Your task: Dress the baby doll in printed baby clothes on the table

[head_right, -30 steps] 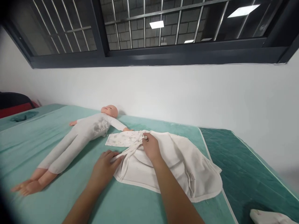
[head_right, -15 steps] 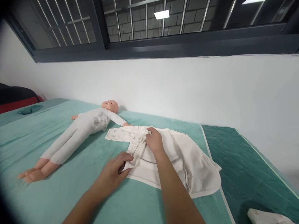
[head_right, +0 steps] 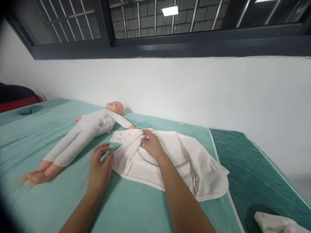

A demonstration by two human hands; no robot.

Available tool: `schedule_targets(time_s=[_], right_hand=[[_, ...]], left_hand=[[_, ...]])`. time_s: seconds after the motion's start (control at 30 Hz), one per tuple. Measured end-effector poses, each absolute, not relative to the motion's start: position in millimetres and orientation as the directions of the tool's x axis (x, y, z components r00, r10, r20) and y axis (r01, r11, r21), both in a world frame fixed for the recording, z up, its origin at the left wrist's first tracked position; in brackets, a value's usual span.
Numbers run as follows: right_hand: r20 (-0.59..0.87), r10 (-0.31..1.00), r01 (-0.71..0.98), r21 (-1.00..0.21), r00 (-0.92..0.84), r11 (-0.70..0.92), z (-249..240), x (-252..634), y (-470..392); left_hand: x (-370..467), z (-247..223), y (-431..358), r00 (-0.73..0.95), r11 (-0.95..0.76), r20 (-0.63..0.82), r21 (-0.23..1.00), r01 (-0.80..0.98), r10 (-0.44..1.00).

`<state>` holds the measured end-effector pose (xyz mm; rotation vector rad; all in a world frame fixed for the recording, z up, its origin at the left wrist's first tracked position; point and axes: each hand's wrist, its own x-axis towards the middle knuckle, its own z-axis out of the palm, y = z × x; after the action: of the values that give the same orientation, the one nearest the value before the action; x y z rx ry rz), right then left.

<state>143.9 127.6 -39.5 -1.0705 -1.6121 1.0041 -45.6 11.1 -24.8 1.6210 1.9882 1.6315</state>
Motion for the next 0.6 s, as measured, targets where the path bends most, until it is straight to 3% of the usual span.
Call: schedule_targets(time_s=[0.07,0.17,0.3,0.47,0.6], right_hand=[[0.347,0.907,0.413,-0.808,-0.240,0.419,-43.5,138.6,124.5],[0.400,0.881,0.634,-0.619,-0.254,0.464,-42.3,131.8,116.0],[0.432,0.881,0.696,-0.573,-0.192,0.432,-30.9,130.6,102.0],[0.481,0.873,0.720,-0.577,-0.082,0.386,-5.1,169.4,81.2],[0.353,0.927,0.874,-0.482,0.129,0.062,4.8,251.2,67.3]], left_hand=[[-42.2,-27.5,12.7,-0.324,-0.201,0.543,0.697,0.688,0.775],[-33.9,-29.5,15.9,-0.053,-0.319,0.526,0.588,0.743,0.849],[-26.8,-31.0,21.1,0.252,-0.446,0.443,0.417,0.792,0.861],[-28.8,-37.3,26.9,0.188,-0.376,0.461,0.358,0.855,0.867],[-27.9,-41.9,29.8,0.151,-0.274,0.402,0.269,0.923,0.903]])
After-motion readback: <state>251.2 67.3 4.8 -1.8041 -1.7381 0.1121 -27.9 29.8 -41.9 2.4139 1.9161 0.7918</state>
